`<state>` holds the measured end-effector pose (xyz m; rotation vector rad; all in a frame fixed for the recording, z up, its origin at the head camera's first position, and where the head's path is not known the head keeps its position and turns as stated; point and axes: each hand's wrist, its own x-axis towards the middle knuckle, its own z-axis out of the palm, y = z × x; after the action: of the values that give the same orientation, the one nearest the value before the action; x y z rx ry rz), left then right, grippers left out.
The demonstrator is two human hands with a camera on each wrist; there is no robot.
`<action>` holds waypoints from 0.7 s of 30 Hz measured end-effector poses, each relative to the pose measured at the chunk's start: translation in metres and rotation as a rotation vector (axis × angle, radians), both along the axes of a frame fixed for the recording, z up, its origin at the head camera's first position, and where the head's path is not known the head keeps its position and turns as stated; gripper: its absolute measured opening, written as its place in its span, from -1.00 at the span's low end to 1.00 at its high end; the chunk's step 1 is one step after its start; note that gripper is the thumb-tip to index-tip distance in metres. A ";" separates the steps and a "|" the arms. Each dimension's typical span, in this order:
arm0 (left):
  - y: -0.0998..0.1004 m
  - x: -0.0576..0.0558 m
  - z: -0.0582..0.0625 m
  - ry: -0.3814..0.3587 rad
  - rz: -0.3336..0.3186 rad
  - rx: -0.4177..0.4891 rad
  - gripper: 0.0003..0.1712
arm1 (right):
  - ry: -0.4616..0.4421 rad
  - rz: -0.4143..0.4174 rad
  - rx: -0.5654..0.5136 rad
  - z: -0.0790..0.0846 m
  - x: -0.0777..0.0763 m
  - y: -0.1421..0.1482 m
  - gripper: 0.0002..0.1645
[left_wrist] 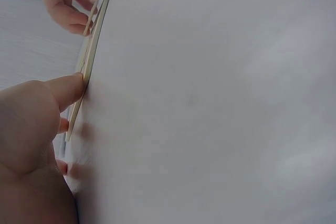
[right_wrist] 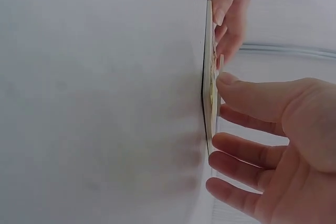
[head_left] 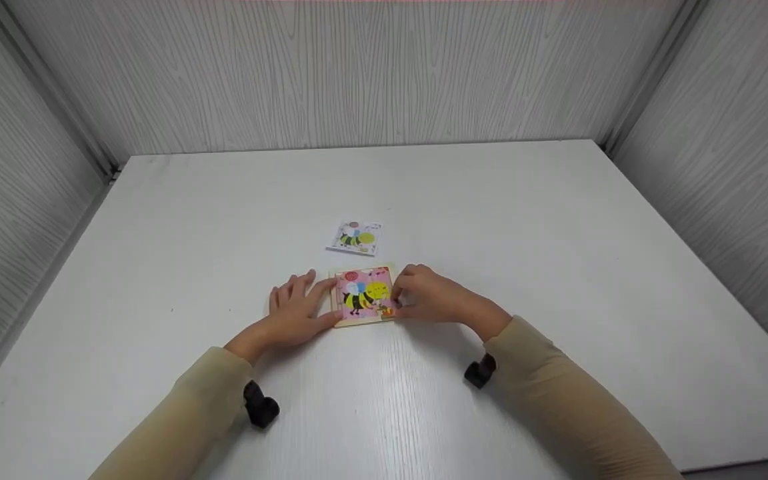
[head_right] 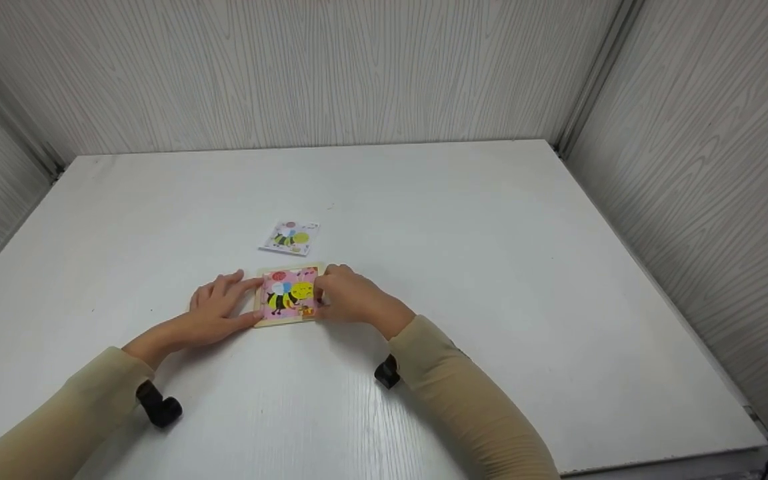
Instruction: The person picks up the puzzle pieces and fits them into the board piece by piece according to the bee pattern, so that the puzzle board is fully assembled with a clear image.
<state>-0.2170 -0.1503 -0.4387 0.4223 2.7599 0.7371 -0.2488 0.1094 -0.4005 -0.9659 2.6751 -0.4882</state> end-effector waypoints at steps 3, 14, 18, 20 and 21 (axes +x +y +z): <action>-0.001 -0.001 -0.001 0.000 -0.002 -0.002 -0.18 | -0.001 0.004 0.011 0.001 -0.001 -0.003 -0.74; -0.001 0.000 0.001 -0.011 -0.002 0.007 -0.18 | 0.003 -0.023 0.020 -0.001 -0.003 -0.009 -0.77; -0.001 0.000 0.000 -0.006 -0.005 0.010 -0.18 | 0.002 -0.030 0.029 -0.002 -0.004 -0.010 -0.78; -0.001 0.000 0.000 -0.006 -0.005 0.007 -0.18 | 0.004 -0.030 0.035 -0.002 -0.004 -0.010 -0.77; -0.001 0.000 0.000 -0.006 -0.006 0.007 -0.18 | 0.005 -0.031 0.039 -0.002 -0.004 -0.010 -0.76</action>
<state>-0.2166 -0.1516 -0.4385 0.4281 2.7500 0.7457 -0.2526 0.0993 -0.4020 -0.9179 2.6975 -0.4386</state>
